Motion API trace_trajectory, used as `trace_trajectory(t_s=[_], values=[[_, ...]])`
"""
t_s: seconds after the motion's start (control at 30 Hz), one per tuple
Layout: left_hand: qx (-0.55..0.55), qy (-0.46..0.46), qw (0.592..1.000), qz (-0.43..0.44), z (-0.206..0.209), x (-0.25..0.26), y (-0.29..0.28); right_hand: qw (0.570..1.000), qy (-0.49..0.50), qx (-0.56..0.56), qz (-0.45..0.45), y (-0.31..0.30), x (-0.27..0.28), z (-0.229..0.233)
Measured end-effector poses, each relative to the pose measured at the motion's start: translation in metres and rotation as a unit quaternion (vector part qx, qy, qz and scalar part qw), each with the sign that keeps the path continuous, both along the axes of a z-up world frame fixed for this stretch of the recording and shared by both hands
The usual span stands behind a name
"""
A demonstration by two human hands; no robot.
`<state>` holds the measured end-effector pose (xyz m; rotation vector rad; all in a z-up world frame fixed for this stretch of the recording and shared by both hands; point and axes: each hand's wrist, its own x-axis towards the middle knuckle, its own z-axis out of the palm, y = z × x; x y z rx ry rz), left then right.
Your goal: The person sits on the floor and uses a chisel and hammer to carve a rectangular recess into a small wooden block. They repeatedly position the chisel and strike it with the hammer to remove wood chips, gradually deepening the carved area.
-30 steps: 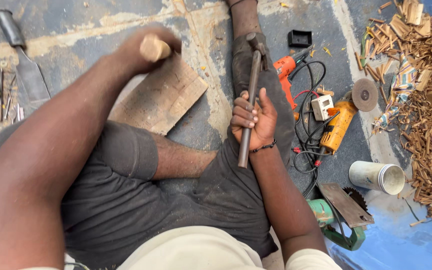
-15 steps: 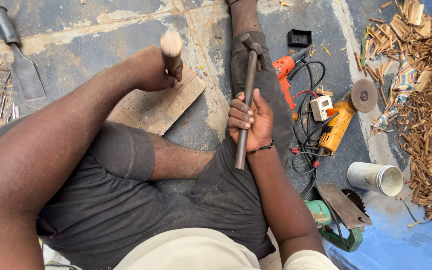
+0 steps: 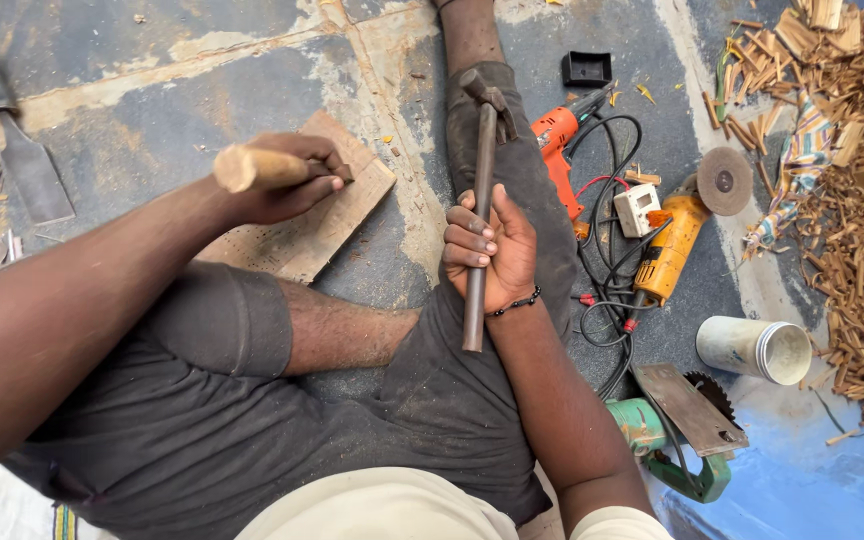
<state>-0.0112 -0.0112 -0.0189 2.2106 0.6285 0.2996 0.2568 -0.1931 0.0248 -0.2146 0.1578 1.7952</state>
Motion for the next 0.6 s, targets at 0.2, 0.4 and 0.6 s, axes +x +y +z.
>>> trace_trajectory(t_s=[0.2, 0.4, 0.6], values=[[-0.057, 0.058, 0.997, -0.008, 0.035, -0.016, -0.015, 1.000, 0.004, -0.003, 0.004, 0.001, 0.002, 0.000], [-0.069, 0.209, 0.975, -0.014, 0.074, -0.020, -0.023, 1.000, -0.014, -0.016, 0.013, 0.006, 0.005, 0.000], [-0.047, 0.082, 0.995, -0.022, 0.053, -0.024, -0.023, 0.998, -0.032, -0.035, 0.030, 0.008, 0.009, 0.000]])
